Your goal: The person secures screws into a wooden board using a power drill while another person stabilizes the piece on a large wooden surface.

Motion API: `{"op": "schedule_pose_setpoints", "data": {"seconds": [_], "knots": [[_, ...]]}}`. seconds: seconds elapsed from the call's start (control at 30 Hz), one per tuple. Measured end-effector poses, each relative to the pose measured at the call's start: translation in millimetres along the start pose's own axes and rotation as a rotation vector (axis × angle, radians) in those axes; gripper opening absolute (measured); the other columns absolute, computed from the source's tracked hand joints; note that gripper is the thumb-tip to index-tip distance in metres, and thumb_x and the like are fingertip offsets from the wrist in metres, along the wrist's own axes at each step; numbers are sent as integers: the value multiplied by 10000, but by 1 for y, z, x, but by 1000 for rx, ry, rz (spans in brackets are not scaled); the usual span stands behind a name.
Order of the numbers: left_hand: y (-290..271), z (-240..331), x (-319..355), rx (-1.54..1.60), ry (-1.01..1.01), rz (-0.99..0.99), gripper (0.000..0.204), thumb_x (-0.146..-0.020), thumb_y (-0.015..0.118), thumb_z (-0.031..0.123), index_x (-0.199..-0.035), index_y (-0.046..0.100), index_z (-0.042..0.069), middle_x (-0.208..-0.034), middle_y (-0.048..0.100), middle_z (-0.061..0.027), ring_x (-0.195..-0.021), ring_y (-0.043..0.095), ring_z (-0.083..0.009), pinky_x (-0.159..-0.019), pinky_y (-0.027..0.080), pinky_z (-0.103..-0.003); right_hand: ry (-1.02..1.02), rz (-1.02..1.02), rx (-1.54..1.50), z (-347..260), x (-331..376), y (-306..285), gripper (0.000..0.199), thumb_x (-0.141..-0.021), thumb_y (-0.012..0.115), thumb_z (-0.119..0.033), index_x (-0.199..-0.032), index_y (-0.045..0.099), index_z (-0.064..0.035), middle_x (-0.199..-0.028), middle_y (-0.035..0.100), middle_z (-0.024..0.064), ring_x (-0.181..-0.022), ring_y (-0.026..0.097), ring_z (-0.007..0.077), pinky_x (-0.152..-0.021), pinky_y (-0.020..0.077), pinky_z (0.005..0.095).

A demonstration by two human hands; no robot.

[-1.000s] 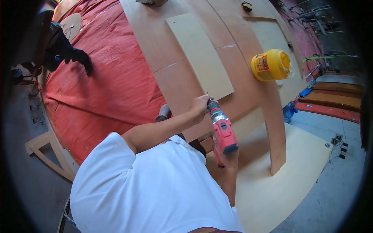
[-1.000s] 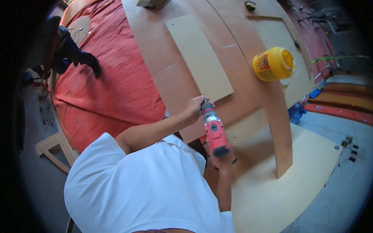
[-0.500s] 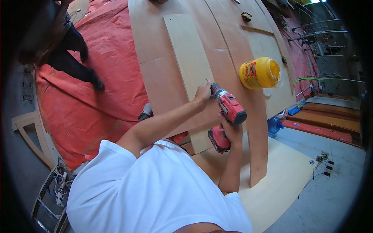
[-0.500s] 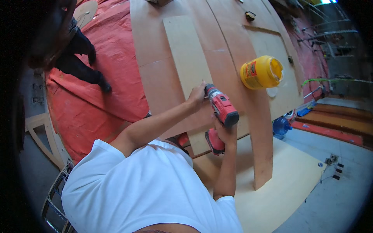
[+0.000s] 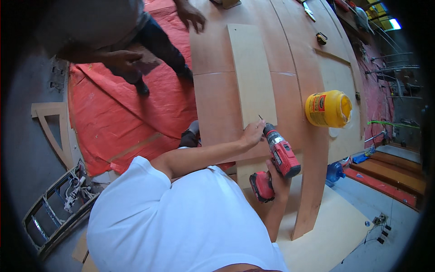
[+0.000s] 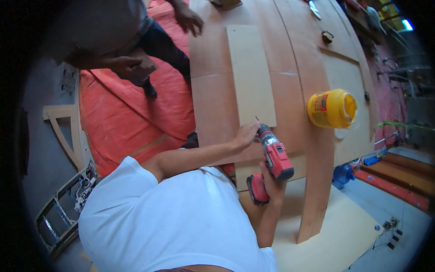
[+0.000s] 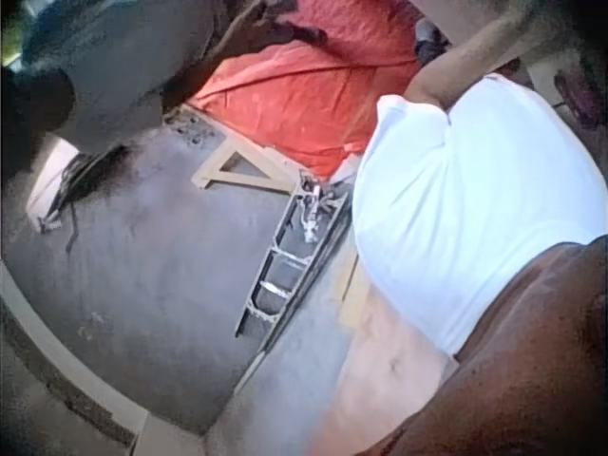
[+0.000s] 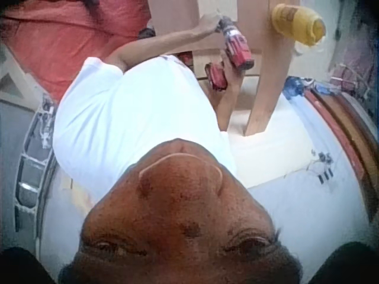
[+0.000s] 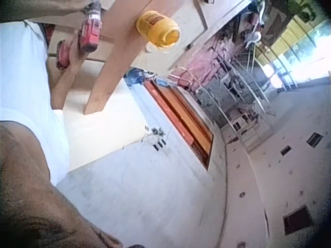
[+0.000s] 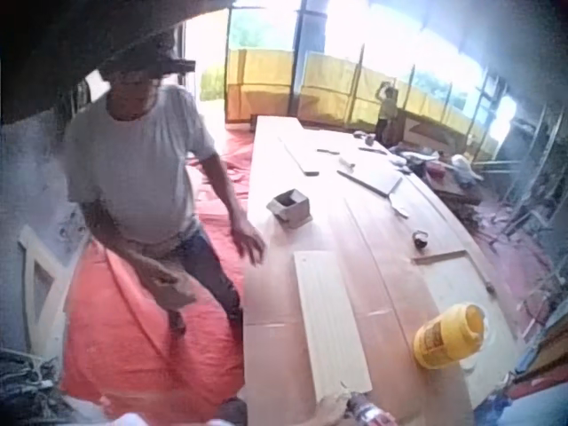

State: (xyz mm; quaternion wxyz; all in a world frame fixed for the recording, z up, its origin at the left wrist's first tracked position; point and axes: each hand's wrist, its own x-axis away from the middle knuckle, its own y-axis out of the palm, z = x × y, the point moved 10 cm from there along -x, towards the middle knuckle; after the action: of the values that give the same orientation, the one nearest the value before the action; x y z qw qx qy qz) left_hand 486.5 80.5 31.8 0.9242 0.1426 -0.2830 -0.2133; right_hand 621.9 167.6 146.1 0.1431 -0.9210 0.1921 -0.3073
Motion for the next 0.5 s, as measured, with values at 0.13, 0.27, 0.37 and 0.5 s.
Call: {"op": "schedule_pose_setpoints", "data": {"seconds": [0.13,0.27,0.37,0.5], "knots": [[-1,-7,7,-89,-13,-34,425,-990,338,392,-1014,578,42,-891,598,-82,-782,606,-158,-684,537,-309,-47,9,-3,21,0,-1,313,-812,706,-229,-1025,573,-42,-858,573,21,-744,545,129,-687,465,294],[1,-13,6,-90,-64,-21,429,-992,331,395,-988,575,42,-875,598,-80,-779,604,-158,-692,529,-303,-49,-12,34,37,-5,-3,359,-814,703,-235,-1069,562,-25,-929,585,44,-826,551,153,-769,459,318],[0,-2,-3,-89,-6,16,420,-986,332,367,-934,536,4,-807,586,-99,-700,612,-176,-603,549,-311,-75,-13,80,31,-14,-6,361,-819,697,-236,-1075,560,-21,-931,593,51,-831,557,160,-775,459,324],[0,9,-21,-89,-13,-31,418,-988,334,362,-928,546,6,-790,580,-94,-690,601,-172,-604,541,-299,-201,28,-13,-1,-26,-3,210,-816,701,-189,-911,581,-45,-731,562,5,-594,528,94,-546,435,257]]}}
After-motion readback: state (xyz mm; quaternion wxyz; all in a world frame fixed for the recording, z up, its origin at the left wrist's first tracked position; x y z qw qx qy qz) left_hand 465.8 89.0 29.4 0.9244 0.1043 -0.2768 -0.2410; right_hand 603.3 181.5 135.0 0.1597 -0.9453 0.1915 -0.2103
